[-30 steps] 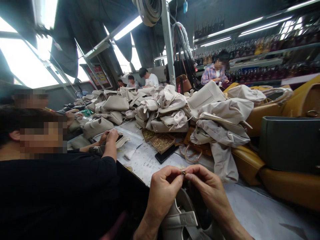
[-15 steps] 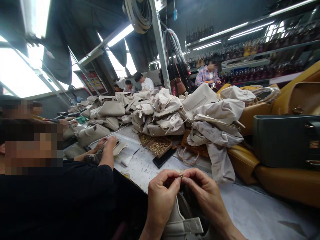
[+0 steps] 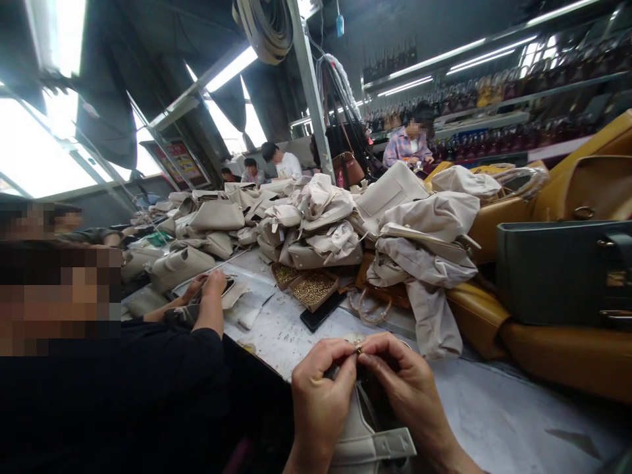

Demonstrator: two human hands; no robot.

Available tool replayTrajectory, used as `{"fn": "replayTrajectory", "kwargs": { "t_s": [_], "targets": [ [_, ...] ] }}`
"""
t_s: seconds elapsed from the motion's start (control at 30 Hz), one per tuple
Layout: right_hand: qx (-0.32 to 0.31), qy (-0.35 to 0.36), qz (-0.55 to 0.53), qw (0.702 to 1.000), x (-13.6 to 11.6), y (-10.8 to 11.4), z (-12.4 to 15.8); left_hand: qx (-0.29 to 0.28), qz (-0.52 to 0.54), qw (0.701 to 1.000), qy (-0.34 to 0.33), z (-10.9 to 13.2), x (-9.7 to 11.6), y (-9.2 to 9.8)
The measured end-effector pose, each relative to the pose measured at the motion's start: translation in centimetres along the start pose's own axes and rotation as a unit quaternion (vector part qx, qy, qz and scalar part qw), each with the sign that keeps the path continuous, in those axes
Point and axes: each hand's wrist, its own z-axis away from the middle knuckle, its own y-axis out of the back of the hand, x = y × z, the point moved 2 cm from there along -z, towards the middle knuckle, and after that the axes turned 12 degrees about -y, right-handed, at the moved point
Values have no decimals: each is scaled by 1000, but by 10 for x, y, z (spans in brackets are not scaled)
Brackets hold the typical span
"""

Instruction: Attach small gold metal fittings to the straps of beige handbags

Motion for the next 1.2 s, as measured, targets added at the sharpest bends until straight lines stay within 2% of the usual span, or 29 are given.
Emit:
{"fn": "replayTrajectory", "kwargs": {
  "t_s": [0.13,0.23,0.4,0.57,0.63,0.73,0.77,0.87,0.93,1.0,1.1,1.2],
  "targets": [
    [13,44,9,999,0,1,0,-2,5,1000,-15,4,0,-1],
    [17,33,6,999,1,1,1,-11,22,1000,-10,3,0,2],
    [5,-10,-11,1000,0,0,4,-83,89,992,22,-2,-5,8],
    [-38,30,81,995,-9,3,2,-121,124,983,62,-2,-12,22],
    [-46,52,119,990,-12,6,2,-106,132,982,81,-4,-16,32],
    [-45,76,165,982,-14,12,2,-58,109,990,68,-12,-25,51],
    [-51,88,183,978,-14,13,2,-65,95,991,64,-15,-28,55],
    [-113,149,233,954,-16,12,5,-171,78,974,124,-25,-43,61],
    [-181,208,254,927,-19,7,8,-253,103,944,183,-31,-50,60],
    [-235,248,266,901,-23,1,12,-309,125,918,215,-38,-54,60],
    [-262,251,286,887,-28,-3,17,-393,83,891,211,-46,-52,60],
    [-272,223,306,885,-28,-1,23,-490,-2,861,140,-48,-47,58]
  ]
}}
